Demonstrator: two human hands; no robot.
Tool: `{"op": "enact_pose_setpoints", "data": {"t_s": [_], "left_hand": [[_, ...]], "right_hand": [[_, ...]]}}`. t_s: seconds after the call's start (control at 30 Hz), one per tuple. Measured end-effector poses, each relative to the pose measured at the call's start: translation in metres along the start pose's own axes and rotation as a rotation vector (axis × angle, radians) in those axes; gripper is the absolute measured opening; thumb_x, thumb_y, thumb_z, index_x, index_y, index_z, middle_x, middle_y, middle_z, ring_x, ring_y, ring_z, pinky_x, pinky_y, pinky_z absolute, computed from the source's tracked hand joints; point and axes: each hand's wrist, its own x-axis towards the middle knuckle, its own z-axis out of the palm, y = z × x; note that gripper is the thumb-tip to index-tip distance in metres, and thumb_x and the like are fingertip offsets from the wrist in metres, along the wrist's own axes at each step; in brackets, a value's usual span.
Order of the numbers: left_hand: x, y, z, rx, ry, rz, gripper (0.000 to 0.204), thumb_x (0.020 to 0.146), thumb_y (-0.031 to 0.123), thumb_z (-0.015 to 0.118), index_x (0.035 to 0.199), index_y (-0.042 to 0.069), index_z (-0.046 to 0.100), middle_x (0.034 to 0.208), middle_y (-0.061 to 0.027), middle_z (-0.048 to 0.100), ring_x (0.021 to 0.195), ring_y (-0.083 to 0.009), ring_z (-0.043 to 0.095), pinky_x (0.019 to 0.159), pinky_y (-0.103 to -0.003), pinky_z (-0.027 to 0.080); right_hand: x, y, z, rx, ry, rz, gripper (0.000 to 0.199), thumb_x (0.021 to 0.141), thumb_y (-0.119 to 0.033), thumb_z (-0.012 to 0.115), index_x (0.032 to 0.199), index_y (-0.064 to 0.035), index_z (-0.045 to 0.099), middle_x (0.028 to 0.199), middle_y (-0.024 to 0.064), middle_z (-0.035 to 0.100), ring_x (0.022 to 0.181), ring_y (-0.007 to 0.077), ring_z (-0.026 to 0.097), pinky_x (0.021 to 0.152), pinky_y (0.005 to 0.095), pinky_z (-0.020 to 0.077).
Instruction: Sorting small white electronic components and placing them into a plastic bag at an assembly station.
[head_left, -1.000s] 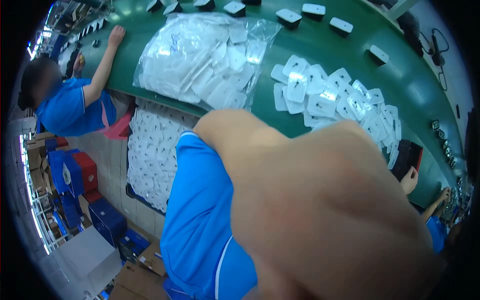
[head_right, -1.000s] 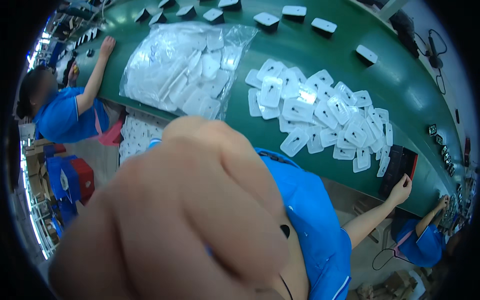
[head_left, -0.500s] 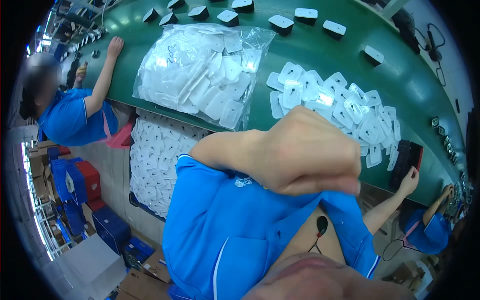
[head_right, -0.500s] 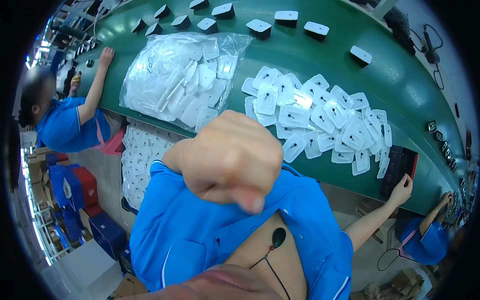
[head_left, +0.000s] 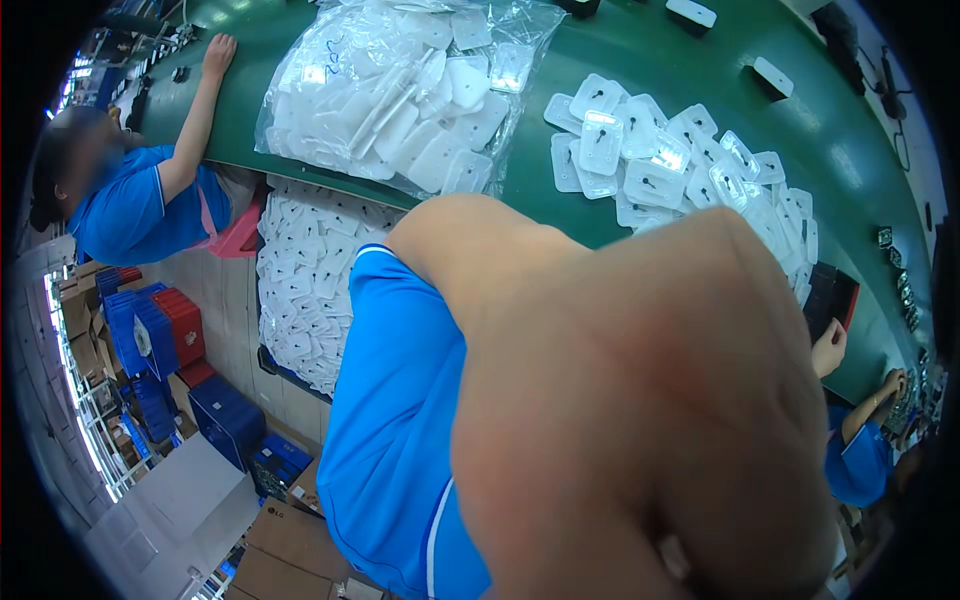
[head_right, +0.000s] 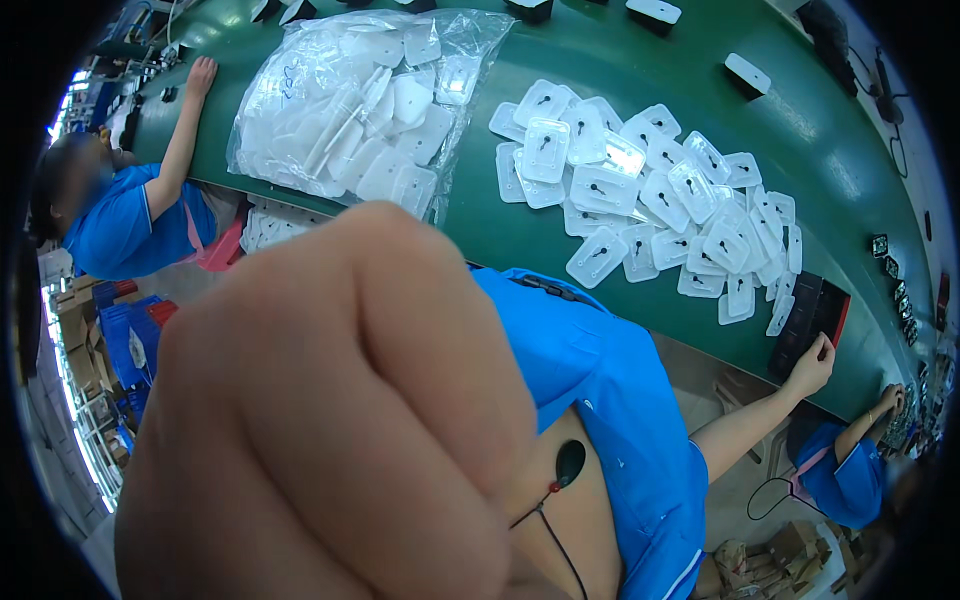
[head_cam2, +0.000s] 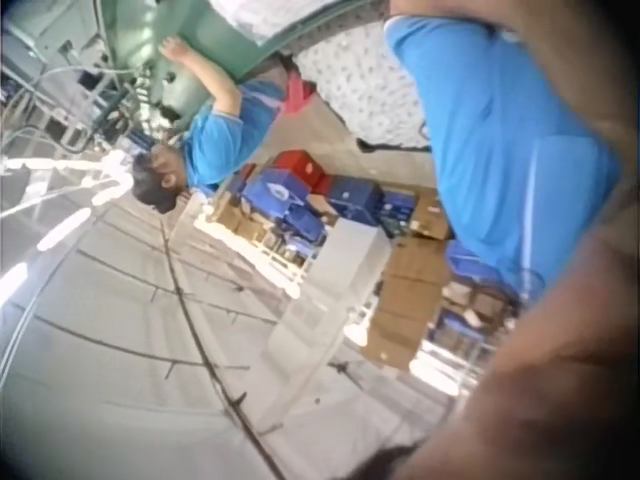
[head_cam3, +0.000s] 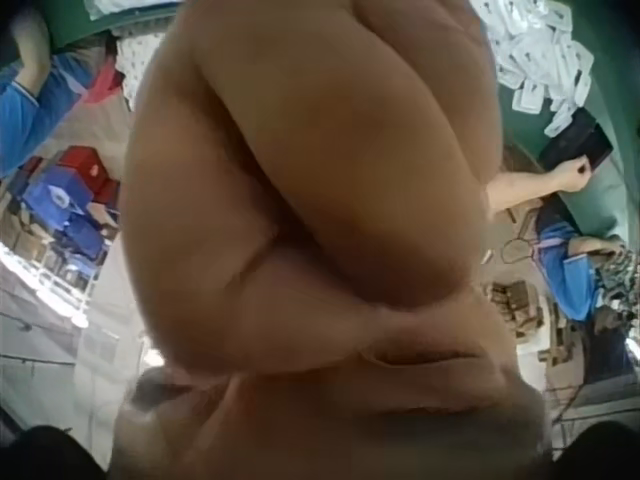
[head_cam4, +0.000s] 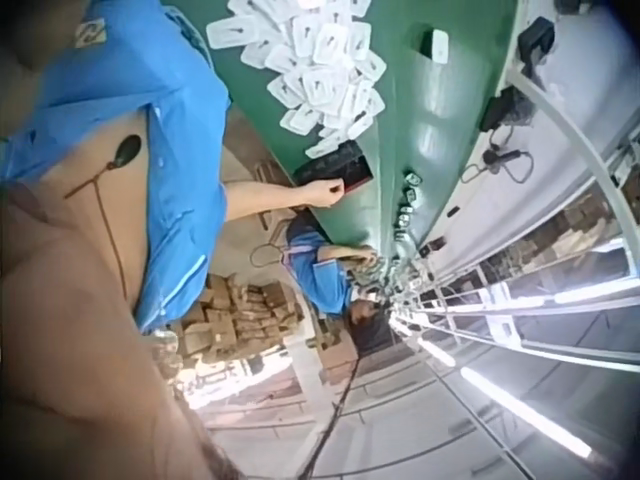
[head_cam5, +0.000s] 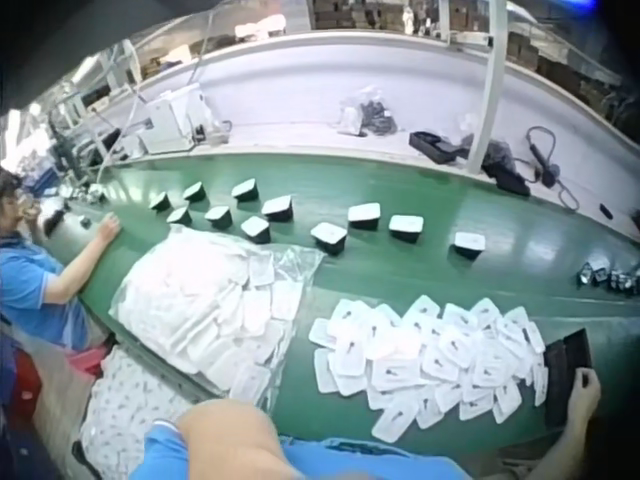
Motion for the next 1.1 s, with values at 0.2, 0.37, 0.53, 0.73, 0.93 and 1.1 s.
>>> {"op": "enact_pose_setpoints", "data": {"t_s": [0.2,0.37,0.53,0.73,0.93,1.1], "left_hand": [[-0.004,-0.002,0.002,-0.177,-0.209,0.086,0.036,0.092,0.038,0.054,0.065,0.015,0.048,0.069,-0.0034,0.051,0.05,-0.0171,0.043,0.044,-0.026,0.032],[-0.002,-0.021,0.012,-0.43,-0.354,0.13,0.041,0.09,0.044,0.053,0.063,0.014,0.046,0.067,-0.0028,0.05,0.049,-0.0172,0.041,0.042,-0.026,0.029],[0.004,-0.025,0.01,-0.37,-0.394,0.113,0.042,0.088,0.047,0.057,0.064,0.014,0.046,0.069,-0.0018,0.055,0.05,-0.0187,0.042,0.044,-0.026,0.032],[0.005,-0.004,0.006,-0.353,-0.331,0.127,0.042,0.094,0.043,0.047,0.064,0.014,0.047,0.07,-0.0042,0.051,0.049,-0.0173,0.04,0.044,-0.025,0.027],[-0.007,0.013,0.021,-0.285,-0.033,0.135,0.039,0.097,0.034,0.042,0.064,0.014,0.047,0.069,-0.0039,0.051,0.049,-0.0176,0.039,0.045,-0.024,0.024],[0.011,-0.005,0.011,-0.204,0.042,0.135,0.033,0.094,0.022,0.048,0.063,0.012,0.049,0.069,-0.0026,0.053,0.05,-0.0151,0.042,0.045,-0.024,0.026]], "right_hand": [[0.028,0.005,0.03,0.035,-0.026,-0.054,0.03,0.091,-0.033,0.05,0.102,-0.0103,0.066,0.098,0.0041,0.067,0.089,0.0255,0.062,0.078,0.0319,0.0468],[0.009,0.025,0.013,-0.002,-0.057,0.024,0.03,0.091,-0.033,0.051,0.103,-0.0108,0.066,0.099,0.0038,0.067,0.09,0.0254,0.062,0.079,0.0316,0.0468],[0.013,0.021,0.01,-0.012,-0.096,0.085,0.03,0.091,-0.034,0.051,0.103,-0.0111,0.066,0.099,0.0038,0.067,0.089,0.0259,0.062,0.079,0.0316,0.0468],[0.017,0.013,0.018,-0.014,-0.096,0.056,0.031,0.091,-0.034,0.05,0.104,-0.0104,0.066,0.101,0.0044,0.067,0.09,0.0266,0.062,0.079,0.0323,0.0468],[0.007,0.024,0.019,-0.029,-0.015,-0.023,0.03,0.091,-0.034,0.051,0.102,-0.0101,0.066,0.099,0.0046,0.067,0.088,0.0261,0.062,0.077,0.0323,0.0471],[0.003,0.009,0.011,-0.028,-0.017,0.026,0.03,0.091,-0.034,0.051,0.101,-0.0104,0.066,0.097,0.0048,0.068,0.086,0.0261,0.062,0.076,0.0324,0.0471]]}}
